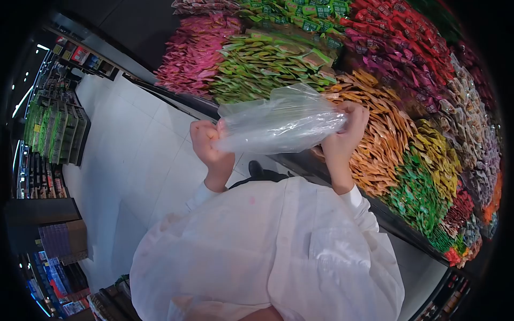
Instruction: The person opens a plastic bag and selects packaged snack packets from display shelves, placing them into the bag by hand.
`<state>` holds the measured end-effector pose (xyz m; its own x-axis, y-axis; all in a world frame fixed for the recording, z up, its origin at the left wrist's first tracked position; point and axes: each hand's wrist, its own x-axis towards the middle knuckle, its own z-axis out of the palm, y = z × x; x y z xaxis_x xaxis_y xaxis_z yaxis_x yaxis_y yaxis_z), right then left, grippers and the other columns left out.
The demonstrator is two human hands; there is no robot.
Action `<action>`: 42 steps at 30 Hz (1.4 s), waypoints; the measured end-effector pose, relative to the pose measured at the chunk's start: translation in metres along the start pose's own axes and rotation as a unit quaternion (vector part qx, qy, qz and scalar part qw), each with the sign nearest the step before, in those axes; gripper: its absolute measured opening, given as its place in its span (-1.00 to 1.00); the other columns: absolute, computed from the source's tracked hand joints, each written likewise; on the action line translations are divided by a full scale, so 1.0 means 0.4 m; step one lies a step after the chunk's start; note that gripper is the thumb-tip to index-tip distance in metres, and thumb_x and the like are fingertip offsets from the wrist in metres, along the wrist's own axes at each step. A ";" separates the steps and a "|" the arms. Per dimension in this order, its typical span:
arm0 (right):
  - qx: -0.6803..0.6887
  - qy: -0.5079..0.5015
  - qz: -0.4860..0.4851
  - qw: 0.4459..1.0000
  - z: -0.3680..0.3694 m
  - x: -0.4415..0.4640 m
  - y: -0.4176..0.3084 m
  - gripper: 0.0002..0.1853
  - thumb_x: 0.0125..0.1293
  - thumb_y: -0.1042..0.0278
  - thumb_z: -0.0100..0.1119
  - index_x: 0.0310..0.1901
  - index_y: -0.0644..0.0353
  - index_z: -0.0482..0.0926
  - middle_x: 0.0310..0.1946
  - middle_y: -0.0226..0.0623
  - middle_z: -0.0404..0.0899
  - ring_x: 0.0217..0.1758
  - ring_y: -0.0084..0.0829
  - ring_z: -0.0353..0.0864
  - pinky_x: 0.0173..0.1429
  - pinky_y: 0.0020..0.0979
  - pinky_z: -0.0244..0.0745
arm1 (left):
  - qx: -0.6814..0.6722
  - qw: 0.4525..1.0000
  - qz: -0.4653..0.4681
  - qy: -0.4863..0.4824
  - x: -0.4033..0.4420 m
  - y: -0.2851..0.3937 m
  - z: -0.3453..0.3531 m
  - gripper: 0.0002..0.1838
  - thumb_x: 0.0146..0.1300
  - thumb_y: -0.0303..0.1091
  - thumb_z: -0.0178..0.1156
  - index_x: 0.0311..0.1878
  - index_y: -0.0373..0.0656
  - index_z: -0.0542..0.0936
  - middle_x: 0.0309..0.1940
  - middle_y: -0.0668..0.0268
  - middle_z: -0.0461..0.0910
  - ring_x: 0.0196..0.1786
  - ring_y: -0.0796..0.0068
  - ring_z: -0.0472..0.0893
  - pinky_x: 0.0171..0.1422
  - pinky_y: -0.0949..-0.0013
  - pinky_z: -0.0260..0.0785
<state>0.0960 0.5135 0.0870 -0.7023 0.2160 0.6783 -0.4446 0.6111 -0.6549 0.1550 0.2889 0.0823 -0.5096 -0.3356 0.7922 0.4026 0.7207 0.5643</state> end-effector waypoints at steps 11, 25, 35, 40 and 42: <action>0.117 -0.027 0.095 0.988 0.000 0.045 0.045 -0.71 -0.07 0.75 0.09 -0.25 0.31 0.53 -0.33 -0.28 0.54 -0.24 -0.43 0.52 -0.10 -0.51 0.40 | -0.171 0.913 -0.078 -0.362 0.054 -0.063 -0.026 -0.70 -0.11 -0.58 0.35 -0.42 -0.22 0.36 -0.25 0.26 0.39 -0.21 0.43 0.40 -0.09 0.45 0.28; -0.017 -0.435 0.020 0.900 0.068 0.115 -0.077 -0.26 0.05 0.39 0.32 0.32 0.10 0.28 0.14 -0.01 0.46 0.13 -0.04 0.51 0.18 -0.23 0.42 | -0.164 0.905 -0.005 -0.393 0.185 -0.205 -0.055 -0.46 0.10 -0.61 0.16 0.23 -0.18 0.49 0.22 -0.01 0.38 0.26 0.13 0.42 0.33 0.26 0.22; -0.235 -0.274 0.019 0.933 0.097 0.125 -0.220 -0.27 0.03 0.43 0.35 0.30 0.07 0.31 0.18 -0.15 0.40 0.11 -0.09 0.44 0.16 -0.21 0.42 | -0.205 0.849 -0.050 -0.485 0.256 -0.305 -0.006 -0.15 0.04 -0.53 0.21 0.45 -0.28 0.11 0.41 -0.01 0.16 0.50 0.13 0.12 0.50 0.23 -0.01; -0.126 -0.255 -0.149 0.947 0.155 0.108 -0.385 -0.68 0.08 0.47 0.27 -0.08 0.22 0.56 -0.18 -0.19 0.56 -0.11 -0.09 0.55 -0.05 -0.23 0.48 | -0.227 0.814 -0.047 -0.533 0.282 -0.304 0.022 -0.05 -0.02 -0.52 0.20 0.49 -0.19 0.02 0.42 -0.05 0.14 0.47 0.01 0.17 0.46 0.22 0.07; -0.140 -0.363 -0.108 0.915 0.221 0.101 -0.386 -0.73 0.09 0.50 0.24 -0.12 0.24 0.56 -0.22 -0.18 0.57 -0.16 -0.08 0.58 -0.10 -0.24 0.50 | -0.216 0.810 -0.028 -0.544 0.289 -0.299 0.028 -0.04 -0.04 -0.52 0.21 0.49 -0.14 0.02 0.42 -0.06 0.14 0.45 -0.05 0.18 0.45 0.20 0.10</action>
<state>0.0870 0.3605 0.1862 -0.8439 -0.4336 0.3159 -0.5286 0.7725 -0.3519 0.0394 0.1706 0.1037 -0.8100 0.5430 0.2213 0.4651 0.3651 0.8065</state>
